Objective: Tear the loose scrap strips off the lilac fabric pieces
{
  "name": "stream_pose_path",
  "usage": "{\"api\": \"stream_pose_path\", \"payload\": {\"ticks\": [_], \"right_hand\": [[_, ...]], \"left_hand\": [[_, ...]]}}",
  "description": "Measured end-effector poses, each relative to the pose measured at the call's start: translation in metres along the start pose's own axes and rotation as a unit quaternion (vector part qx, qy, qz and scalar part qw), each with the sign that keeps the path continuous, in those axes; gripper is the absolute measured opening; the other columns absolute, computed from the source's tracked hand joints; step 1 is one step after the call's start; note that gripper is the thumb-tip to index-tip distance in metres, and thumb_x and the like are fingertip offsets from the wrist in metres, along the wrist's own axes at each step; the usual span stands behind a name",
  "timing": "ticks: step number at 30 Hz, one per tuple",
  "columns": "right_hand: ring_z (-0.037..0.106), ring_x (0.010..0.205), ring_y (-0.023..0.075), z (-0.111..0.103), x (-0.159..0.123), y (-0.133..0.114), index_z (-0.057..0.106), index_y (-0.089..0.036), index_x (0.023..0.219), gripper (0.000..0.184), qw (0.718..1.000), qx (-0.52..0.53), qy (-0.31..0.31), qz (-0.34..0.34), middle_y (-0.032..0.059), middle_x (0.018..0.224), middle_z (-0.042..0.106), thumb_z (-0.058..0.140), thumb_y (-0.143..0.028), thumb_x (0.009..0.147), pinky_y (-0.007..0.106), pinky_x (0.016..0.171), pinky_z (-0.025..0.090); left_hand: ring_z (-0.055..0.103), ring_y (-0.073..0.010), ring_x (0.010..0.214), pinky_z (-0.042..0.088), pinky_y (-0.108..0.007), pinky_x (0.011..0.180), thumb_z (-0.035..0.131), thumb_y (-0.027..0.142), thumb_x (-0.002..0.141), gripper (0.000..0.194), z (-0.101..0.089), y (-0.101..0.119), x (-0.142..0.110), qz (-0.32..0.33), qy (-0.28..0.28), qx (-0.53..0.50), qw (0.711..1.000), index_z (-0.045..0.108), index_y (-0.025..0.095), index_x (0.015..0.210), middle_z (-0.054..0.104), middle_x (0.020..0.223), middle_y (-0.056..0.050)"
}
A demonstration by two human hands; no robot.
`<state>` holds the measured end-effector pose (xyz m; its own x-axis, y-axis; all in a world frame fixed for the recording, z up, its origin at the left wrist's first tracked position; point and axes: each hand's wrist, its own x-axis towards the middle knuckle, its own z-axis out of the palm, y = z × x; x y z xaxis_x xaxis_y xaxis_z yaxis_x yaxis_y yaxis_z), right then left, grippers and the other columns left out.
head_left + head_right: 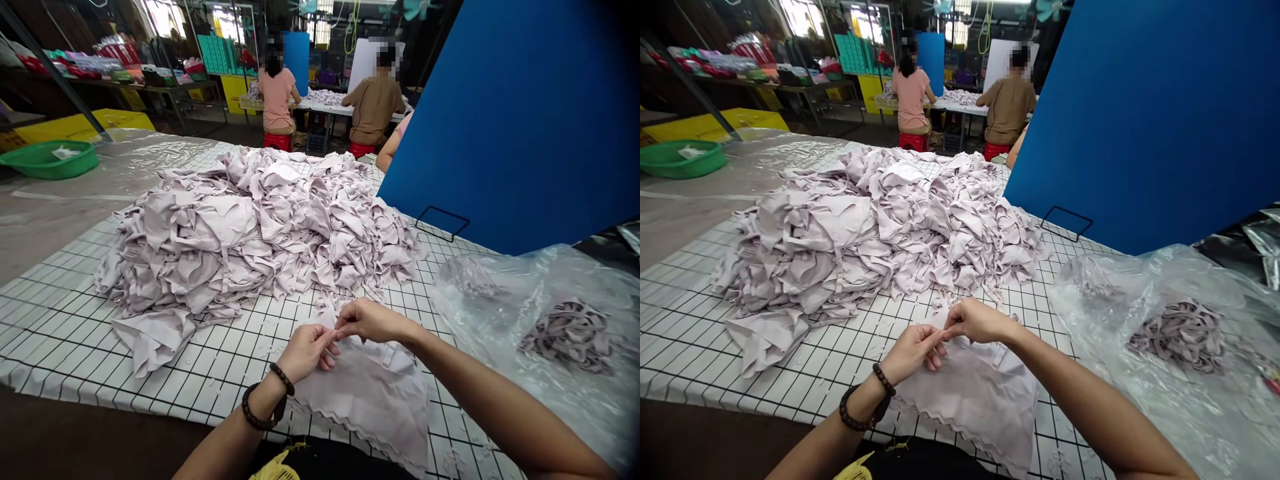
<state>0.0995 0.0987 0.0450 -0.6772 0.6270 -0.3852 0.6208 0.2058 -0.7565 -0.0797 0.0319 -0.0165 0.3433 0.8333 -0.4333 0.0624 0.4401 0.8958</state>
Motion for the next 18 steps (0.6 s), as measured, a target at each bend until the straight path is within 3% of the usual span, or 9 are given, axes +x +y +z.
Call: {"api": "stream_pose_path", "payload": {"ticks": [2, 4, 7, 13, 18], "right_hand": [[0.052, 0.048, 0.0096, 0.006, 0.001, 0.007, 0.071, -0.015, 0.078, 0.022, 0.999, 0.016, 0.028, 0.032, 0.0005, 0.062, 0.063, 0.062, -0.035, 0.078, 0.019, 0.045, 0.036], [0.053, 0.050, 0.0100, 0.014, 0.001, 0.011, 0.069, -0.015, 0.074, 0.018, 0.998, 0.016, 0.054, 0.031, 0.0005, 0.062, 0.063, 0.060, -0.030, 0.078, 0.019, 0.048, 0.036], [0.054, 0.056, 0.0107, 0.028, 0.000, 0.011, 0.068, -0.016, 0.072, 0.018, 0.997, 0.006, 0.077, 0.017, 0.0005, 0.065, 0.064, 0.056, -0.027, 0.080, 0.020, 0.052, 0.036], [0.054, 0.062, 0.0123, 0.048, 0.000, 0.007, 0.066, -0.015, 0.074, 0.018, 0.988, -0.041, 0.150, 0.012, 0.0029, 0.070, 0.064, 0.051, -0.022, 0.082, 0.021, 0.056, 0.036], [0.056, 0.065, 0.0136, 0.052, 0.002, 0.010, 0.064, -0.016, 0.074, 0.018, 0.987, -0.055, 0.149, 0.022, 0.0043, 0.073, 0.065, 0.050, -0.022, 0.082, 0.022, 0.057, 0.038]], "left_hand": [[0.058, -0.0132, 0.055, 0.044, -0.026, 0.054, 0.056, 0.056, 0.078, 0.041, -0.005, -0.003, -0.006, 0.047, 0.068, 0.121, 0.989, 0.059, 0.016, 0.086, 0.062, 0.072, -0.002], [0.056, -0.0143, 0.062, 0.041, -0.025, 0.060, 0.062, 0.051, 0.075, 0.037, -0.010, -0.007, -0.011, 0.100, 0.112, 0.239, 0.959, 0.060, 0.019, 0.094, 0.059, 0.069, 0.001], [0.054, -0.0155, 0.065, 0.036, -0.024, 0.059, 0.064, 0.045, 0.075, 0.035, -0.012, -0.014, -0.013, 0.111, 0.102, 0.337, 0.929, 0.060, 0.021, 0.100, 0.055, 0.063, 0.003], [0.053, -0.0155, 0.064, 0.031, -0.024, 0.056, 0.061, 0.042, 0.079, 0.024, -0.010, -0.019, -0.006, 0.111, 0.097, 0.387, 0.910, 0.060, 0.022, 0.092, 0.056, 0.064, 0.002], [0.056, -0.0177, 0.068, 0.032, -0.025, 0.058, 0.062, 0.041, 0.077, 0.028, -0.010, -0.016, -0.004, 0.107, 0.091, 0.392, 0.909, 0.060, 0.023, 0.099, 0.059, 0.066, 0.002]]}}
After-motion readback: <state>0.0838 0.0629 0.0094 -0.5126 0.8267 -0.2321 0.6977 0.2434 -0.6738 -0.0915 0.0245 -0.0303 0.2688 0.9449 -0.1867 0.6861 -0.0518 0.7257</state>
